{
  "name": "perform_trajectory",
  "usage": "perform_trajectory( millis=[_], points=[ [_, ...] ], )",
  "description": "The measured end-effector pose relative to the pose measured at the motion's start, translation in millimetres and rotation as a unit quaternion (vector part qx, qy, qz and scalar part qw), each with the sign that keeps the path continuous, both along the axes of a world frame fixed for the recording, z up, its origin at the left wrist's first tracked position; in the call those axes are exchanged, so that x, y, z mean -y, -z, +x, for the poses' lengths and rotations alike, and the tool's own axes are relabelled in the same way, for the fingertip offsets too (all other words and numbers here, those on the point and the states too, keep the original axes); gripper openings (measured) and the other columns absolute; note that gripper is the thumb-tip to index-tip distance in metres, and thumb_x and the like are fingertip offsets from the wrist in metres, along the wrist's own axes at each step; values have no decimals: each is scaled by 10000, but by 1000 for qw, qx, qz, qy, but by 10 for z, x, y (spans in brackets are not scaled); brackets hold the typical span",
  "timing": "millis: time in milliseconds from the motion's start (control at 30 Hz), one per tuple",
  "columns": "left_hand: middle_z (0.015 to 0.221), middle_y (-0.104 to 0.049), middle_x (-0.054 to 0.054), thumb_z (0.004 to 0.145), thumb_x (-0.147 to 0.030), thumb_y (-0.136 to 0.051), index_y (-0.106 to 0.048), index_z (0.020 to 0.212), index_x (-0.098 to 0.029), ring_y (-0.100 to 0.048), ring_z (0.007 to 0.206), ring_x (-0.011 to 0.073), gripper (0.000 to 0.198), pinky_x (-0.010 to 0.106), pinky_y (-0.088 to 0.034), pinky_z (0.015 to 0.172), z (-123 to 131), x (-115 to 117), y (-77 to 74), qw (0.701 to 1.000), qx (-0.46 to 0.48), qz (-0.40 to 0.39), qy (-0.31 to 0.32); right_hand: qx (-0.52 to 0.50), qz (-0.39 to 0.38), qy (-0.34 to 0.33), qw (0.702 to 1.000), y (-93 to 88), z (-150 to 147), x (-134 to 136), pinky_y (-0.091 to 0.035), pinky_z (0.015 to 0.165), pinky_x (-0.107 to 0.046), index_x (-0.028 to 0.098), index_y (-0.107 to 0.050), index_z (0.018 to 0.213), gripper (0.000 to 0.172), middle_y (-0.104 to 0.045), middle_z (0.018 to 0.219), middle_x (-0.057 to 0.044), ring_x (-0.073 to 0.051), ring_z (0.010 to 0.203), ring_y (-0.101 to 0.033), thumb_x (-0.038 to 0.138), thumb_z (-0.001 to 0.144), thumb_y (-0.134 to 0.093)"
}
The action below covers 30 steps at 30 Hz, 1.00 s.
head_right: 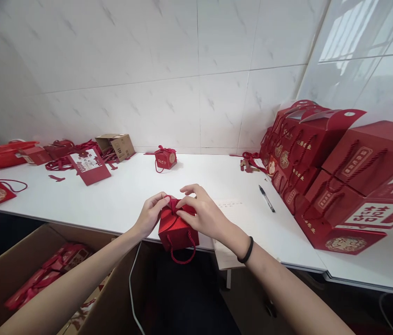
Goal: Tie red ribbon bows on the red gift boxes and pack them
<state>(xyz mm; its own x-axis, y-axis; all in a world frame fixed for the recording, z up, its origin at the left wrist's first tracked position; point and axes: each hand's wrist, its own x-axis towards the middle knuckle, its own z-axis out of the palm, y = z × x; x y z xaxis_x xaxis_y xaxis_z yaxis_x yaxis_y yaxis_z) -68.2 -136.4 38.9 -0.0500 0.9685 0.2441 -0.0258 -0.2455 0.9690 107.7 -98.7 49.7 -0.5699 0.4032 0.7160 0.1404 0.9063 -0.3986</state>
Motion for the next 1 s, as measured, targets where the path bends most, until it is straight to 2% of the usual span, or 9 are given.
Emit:
perform_trajectory(
  millis=[133,233,367,433,633,833,900,1000],
  points=[
    [700,-595,7,749,-363,-588,-541,647,-161,-527,675,132,231,257,-425,672,0,-6,6,1000,4,4,5,38,60,25,997,30,16,-8,-481,822,-424,192,-618,848,31,-496,1105,-116,-235,1005,-519,172,837,-597],
    [729,-601,15,757,-381,-570,-546,663,-162,-529,700,141,240,264,-427,689,-2,10,-3,1000,-18,5,-9,41,105,43,993,47,5,-16,-477,800,-422,195,-625,844,106,-516,1085,-112,-229,976,-528,189,887,-528],
    [830,-619,30,783,-357,-543,-599,753,-169,-543,831,166,198,280,-415,793,-26,76,-24,996,-79,43,-28,54,135,55,988,28,31,-6,-473,790,-408,189,-627,857,170,-530,1067,-121,-223,955,-532,200,917,-469],
    [837,-606,32,790,-342,-540,-592,735,-175,-536,858,175,183,287,-404,813,-48,120,-24,991,-108,61,-51,63,137,56,987,17,62,-3,-474,781,-404,189,-630,865,186,-533,1070,-124,-223,947,-532,196,922,-452],
    [796,-536,21,804,-321,-537,-563,705,-191,-478,807,166,165,275,-364,714,-117,253,38,968,-182,69,-161,76,169,57,981,23,192,-39,-471,739,-368,172,-630,843,188,-524,1045,-130,-227,907,-516,125,902,-457],
    [798,-518,19,803,-309,-529,-577,716,-200,-471,806,162,147,281,-364,731,-99,352,52,950,-247,70,-179,99,202,78,971,24,314,-80,-449,740,-362,190,-626,877,232,-535,1057,-114,-231,913,-501,90,903,-419],
    [785,-517,17,803,-299,-511,-559,705,-193,-469,762,153,152,275,-372,692,-66,367,15,953,-247,56,-168,100,182,87,974,16,322,-69,-440,754,-378,186,-615,889,188,-535,1050,-116,-220,885,-525,142,914,-433],
    [743,-503,5,792,-279,-502,-510,691,-188,-469,705,138,136,261,-389,649,-7,379,-60,964,-222,31,-142,92,64,109,988,-8,309,-25,-443,724,-359,181,-587,890,138,-550,945,-93,-194,783,-555,244,914,-466]
  ],
)
